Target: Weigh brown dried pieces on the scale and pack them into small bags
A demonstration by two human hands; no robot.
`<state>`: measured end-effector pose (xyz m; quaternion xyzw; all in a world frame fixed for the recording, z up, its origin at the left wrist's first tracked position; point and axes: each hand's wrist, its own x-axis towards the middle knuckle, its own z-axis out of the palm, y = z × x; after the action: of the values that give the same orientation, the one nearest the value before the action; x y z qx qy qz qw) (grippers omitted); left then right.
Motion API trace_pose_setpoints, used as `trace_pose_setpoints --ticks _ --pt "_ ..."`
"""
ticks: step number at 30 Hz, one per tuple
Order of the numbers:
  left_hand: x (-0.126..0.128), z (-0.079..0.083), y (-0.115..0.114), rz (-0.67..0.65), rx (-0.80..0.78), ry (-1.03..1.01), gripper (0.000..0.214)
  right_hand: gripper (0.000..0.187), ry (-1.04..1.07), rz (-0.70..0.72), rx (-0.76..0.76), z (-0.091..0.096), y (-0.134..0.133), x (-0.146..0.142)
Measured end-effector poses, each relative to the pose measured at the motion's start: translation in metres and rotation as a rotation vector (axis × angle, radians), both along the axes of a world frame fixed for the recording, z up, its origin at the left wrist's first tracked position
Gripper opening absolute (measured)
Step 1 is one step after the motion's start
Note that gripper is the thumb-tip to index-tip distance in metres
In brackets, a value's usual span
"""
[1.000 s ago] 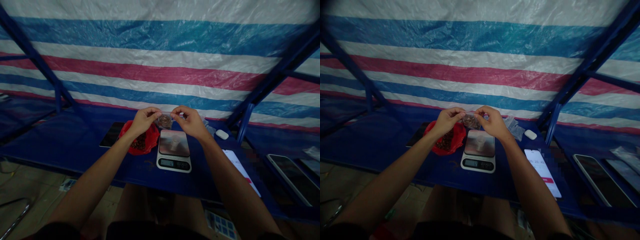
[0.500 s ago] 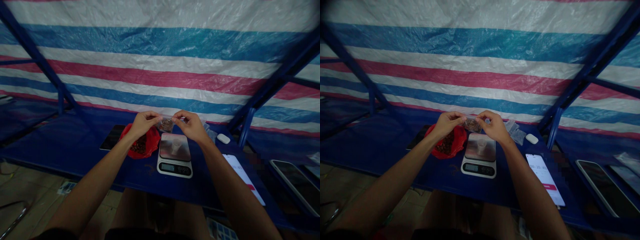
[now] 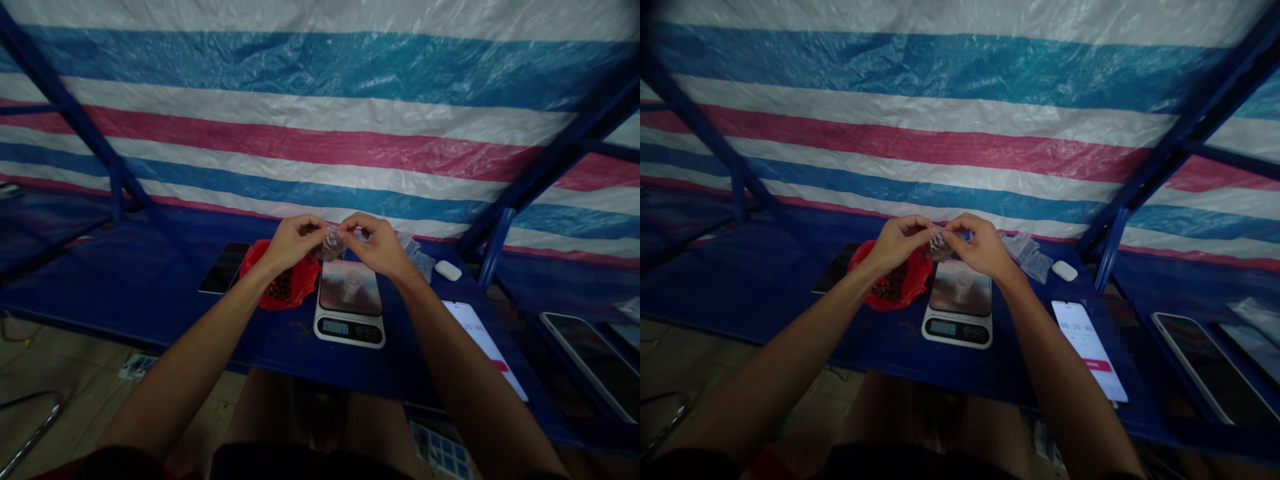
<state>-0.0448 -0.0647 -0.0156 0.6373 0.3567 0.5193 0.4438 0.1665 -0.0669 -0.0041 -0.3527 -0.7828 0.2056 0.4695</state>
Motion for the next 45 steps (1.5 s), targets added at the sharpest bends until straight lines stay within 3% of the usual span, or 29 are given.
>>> trace_pose_setpoints --ticks 8,15,21,28,32,36,38,41,45 --pt "0.002 0.007 -0.004 -0.018 0.021 0.036 0.026 0.026 -0.006 0.047 0.008 0.005 0.005 -0.003" --pt "0.005 0.013 -0.004 0.054 0.071 0.078 0.022 0.022 -0.027 0.015 -0.009 0.007 0.006 0.0" --pt "0.014 0.016 -0.002 0.202 0.165 0.063 0.015 0.023 -0.044 -0.029 0.026 0.019 0.005 -0.006" --pt "0.01 0.013 0.009 0.233 0.105 0.039 0.012 0.023 -0.124 -0.087 0.002 0.015 0.008 0.01" --pt "0.01 0.007 0.016 0.247 0.073 0.033 0.012 0.026 -0.188 -0.164 -0.013 0.011 0.013 0.013" --pt "0.001 0.008 0.032 0.32 0.079 -0.01 0.012 0.038 -0.381 -0.388 0.002 0.023 0.014 0.017" --pt "-0.009 0.01 0.042 0.415 0.117 -0.018 0.011 0.043 -0.491 -0.472 0.003 0.03 0.004 0.025" --pt "-0.021 0.007 0.051 0.481 0.201 0.064 0.008 0.052 -0.543 -0.457 -0.037 0.028 -0.03 0.046" --pt "-0.018 -0.013 0.046 0.447 0.297 0.276 0.006 0.03 -0.583 -0.336 -0.309 -0.001 -0.094 0.072"
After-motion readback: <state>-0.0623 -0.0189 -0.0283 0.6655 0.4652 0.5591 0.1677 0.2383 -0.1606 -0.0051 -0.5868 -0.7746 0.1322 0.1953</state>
